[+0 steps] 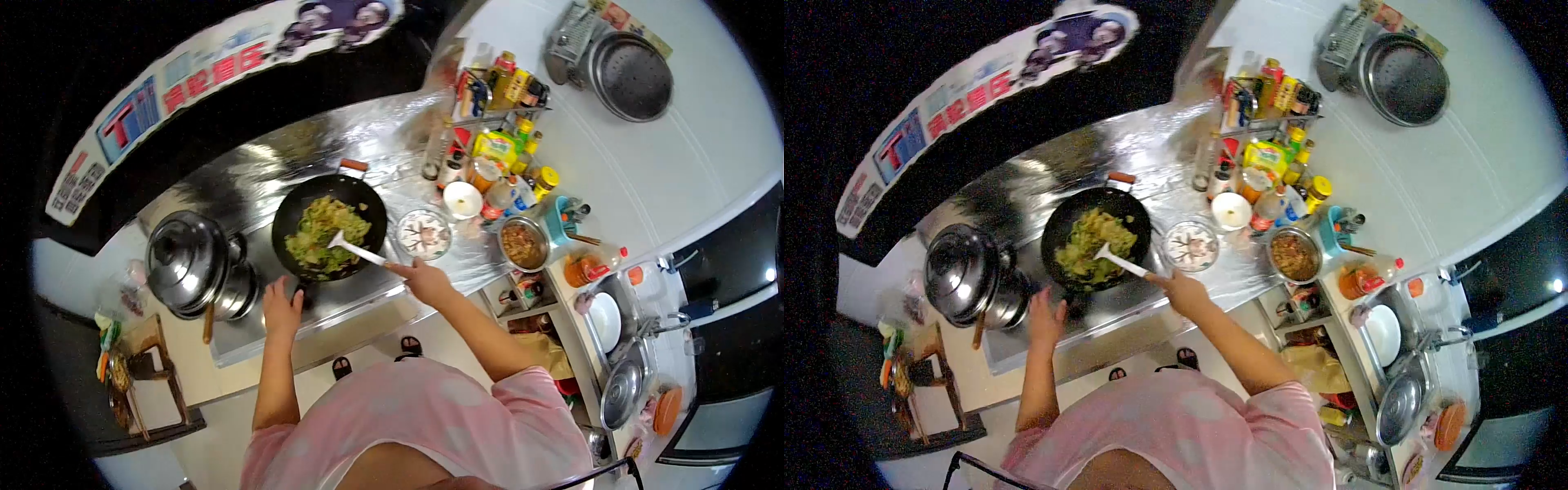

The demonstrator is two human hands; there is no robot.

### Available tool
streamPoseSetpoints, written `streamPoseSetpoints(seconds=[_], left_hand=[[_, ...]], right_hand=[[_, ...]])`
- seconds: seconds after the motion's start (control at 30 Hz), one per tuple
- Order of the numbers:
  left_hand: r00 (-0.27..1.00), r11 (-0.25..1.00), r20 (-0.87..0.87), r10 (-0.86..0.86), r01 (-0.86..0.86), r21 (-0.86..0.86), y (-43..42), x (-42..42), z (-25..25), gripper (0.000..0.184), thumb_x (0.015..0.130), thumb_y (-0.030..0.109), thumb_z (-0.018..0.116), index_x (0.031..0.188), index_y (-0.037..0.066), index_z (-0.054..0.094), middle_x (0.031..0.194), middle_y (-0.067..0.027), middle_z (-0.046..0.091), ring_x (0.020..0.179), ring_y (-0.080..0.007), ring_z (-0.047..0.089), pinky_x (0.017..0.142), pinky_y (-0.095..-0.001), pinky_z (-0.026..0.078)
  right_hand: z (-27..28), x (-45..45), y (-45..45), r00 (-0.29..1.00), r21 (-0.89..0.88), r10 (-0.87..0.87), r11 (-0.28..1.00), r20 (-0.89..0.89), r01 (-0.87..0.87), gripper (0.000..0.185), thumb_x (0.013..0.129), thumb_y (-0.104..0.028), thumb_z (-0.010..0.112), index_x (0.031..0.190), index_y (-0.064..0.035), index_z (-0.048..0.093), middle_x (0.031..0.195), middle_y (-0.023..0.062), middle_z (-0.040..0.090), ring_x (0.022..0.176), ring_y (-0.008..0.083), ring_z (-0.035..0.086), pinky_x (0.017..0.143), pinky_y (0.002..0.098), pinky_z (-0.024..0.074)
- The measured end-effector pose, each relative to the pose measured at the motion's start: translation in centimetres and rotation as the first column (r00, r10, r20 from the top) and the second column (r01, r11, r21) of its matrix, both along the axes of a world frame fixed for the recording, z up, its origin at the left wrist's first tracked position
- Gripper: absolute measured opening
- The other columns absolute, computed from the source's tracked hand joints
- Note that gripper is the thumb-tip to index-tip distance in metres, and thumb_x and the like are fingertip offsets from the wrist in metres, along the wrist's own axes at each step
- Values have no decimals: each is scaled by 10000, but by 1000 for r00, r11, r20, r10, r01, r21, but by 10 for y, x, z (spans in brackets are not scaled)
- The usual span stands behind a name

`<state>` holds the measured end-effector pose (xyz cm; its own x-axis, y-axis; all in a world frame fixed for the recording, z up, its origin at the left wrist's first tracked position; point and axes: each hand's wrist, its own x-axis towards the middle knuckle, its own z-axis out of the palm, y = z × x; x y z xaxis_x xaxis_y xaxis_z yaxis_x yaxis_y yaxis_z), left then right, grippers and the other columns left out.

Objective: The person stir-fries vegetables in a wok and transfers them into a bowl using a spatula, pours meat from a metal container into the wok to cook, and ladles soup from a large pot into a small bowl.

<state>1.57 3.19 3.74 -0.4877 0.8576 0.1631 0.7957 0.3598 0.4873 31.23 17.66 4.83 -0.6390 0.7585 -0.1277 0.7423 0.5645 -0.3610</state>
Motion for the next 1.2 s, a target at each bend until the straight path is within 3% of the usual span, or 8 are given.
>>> streamPoseSetpoints(seconds=[0.2, 0.27, 0.4, 0.47, 0.6, 0.73, 0.87, 1.2], left_hand=[[956, 942, 24, -291, 282, 182, 87, 98, 27, 116, 783, 146, 644, 858, 72, 595, 1010, -109, 554, 972, -321, 508, 834, -417, 392], [930, 904, 17, -366, 351, 243, 106, 128, 25, 91, 764, 126, 650, 822, 76, 601, 977, -92, 568, 929, -305, 519, 832, -408, 382], [931, 900, -12, -365, 356, 252, 120, 168, 23, 86, 765, 141, 649, 807, 81, 603, 962, -80, 571, 922, -288, 520, 836, -410, 377], [937, 910, 5, -349, 337, 239, 122, 182, 24, 89, 768, 151, 648, 800, 80, 604, 957, -79, 572, 923, -285, 520, 840, -410, 375], [954, 937, -14, -300, 297, 184, 118, 194, 26, 101, 772, 169, 649, 801, 79, 611, 957, -78, 576, 928, -279, 524, 860, -405, 370], [960, 946, 2, -281, 277, 167, 110, 191, 31, 111, 775, 178, 649, 819, 80, 620, 966, -69, 581, 939, -273, 528, 878, -401, 366], [968, 954, -31, -249, 251, 165, 108, 189, 32, 117, 773, 181, 652, 829, 82, 625, 975, -67, 583, 949, -274, 528, 878, -400, 367], [937, 911, 81, -341, 308, 274, 137, 212, 48, 305, 755, 219, 684, 1011, 84, 588, 1036, -113, 573, 1003, -319, 517, 880, -397, 385]], right_hand=[[2, 63, 40, 938, -114, -33, 993, -345, -6, 322, 836, -177, 566, 1157, -164, 568, 927, 177, 556, 805, 349, 593, 700, 431, 477], [-14, 106, 75, 854, 122, 8, 990, -520, 64, 343, 808, -165, 640, 1139, -104, 572, 938, 142, 586, 777, 292, 586, 696, 367, 480], [29, 183, 162, 783, 182, -327, 858, -529, 481, 302, 776, -71, 628, 1075, -51, 585, 904, 177, 567, 828, 324, 559, 726, 374, 458], [9, 221, 218, 721, 267, -434, 725, -540, 635, 442, 762, -104, 627, 1182, -16, 520, 1094, 216, 549, 974, 356, 546, 853, 397, 432], [-29, 244, 280, 720, 129, -558, 746, -413, 653, 580, 752, -189, 667, 1266, -27, 455, 1206, 229, 504, 1106, 352, 496, 927, 400, 404], [-61, 242, 306, 789, -16, -573, 811, -221, 584, 448, 782, -243, 614, 1168, -37, 517, 1007, 234, 601, 959, 376, 572, 821, 427, 460], [-77, 238, 299, 707, 23, -553, 781, -442, 625, 263, 816, -273, 551, 923, -33, 568, 877, 209, 624, 855, 399, 580, 731, 470, 446], [42, 218, 227, 634, 303, -178, 761, -753, 573, 195, 878, -218, 562, 904, -25, 571, 748, 124, 601, 648, 248, 567, 630, 338, 457]])
